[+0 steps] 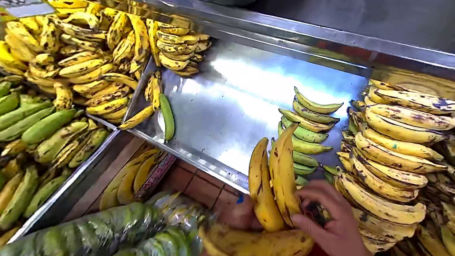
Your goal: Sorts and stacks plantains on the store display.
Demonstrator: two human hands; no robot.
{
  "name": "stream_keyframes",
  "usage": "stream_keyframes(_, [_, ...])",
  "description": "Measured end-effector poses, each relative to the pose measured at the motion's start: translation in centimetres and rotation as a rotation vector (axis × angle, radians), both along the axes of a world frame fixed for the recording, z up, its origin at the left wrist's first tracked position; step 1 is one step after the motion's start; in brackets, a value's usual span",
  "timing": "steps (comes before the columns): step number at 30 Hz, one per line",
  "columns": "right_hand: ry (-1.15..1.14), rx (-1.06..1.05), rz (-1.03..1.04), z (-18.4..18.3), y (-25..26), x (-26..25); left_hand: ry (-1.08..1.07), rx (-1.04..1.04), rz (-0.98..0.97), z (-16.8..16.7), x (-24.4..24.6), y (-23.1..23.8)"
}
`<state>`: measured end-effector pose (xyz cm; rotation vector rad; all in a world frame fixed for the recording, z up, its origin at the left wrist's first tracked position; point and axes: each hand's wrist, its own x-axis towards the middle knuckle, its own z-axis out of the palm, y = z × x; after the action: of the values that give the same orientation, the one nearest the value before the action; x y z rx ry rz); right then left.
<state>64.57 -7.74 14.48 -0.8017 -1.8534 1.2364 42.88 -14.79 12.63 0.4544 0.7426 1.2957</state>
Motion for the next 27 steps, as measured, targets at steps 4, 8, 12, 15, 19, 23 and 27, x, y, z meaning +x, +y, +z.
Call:
stream_keyframes(4, [-0.283,-0.207,0.002,0.4,-0.2,0.0,-0.273,0.374,-0.294,-3.3,-1.7,0.0])
stream_keyframes(8, [-0.175,-0.487,0.125,0.5,1.4,0.7,-0.309,0.417,-0.386,-3.6,-2.1,0.6])
stream_keyframes(12, [0.185,-0.729,0.081,-2.2,3.1,1.4,-0.208,0.322,-0.452,-2.3,-3.0,0.9])
stream_keyframes(15, [0.533,-0.847,-0.071,-2.4,4.6,2.7,-0.166,0.522,-0.271,-5.1,-1.6,1.7])
stream_keyframes(19, [0.692,-0.911,-0.061,-1.2,7.4,7.9,-0.226,0.518,-0.218,-1.6,-1.0,1.3])
stream_keyframes(23, [0.226,-0.613,-0.199,-1.9,11.1,16.2,-0.307,0.510,-0.207,-2.4,-0.8,1.0])
stream_keyframes(27, [-0.412,-0.339,-0.186,-2.7,11.7,19.0,-0.290,0.497,-0.244,-3.6,-0.5,1.1])
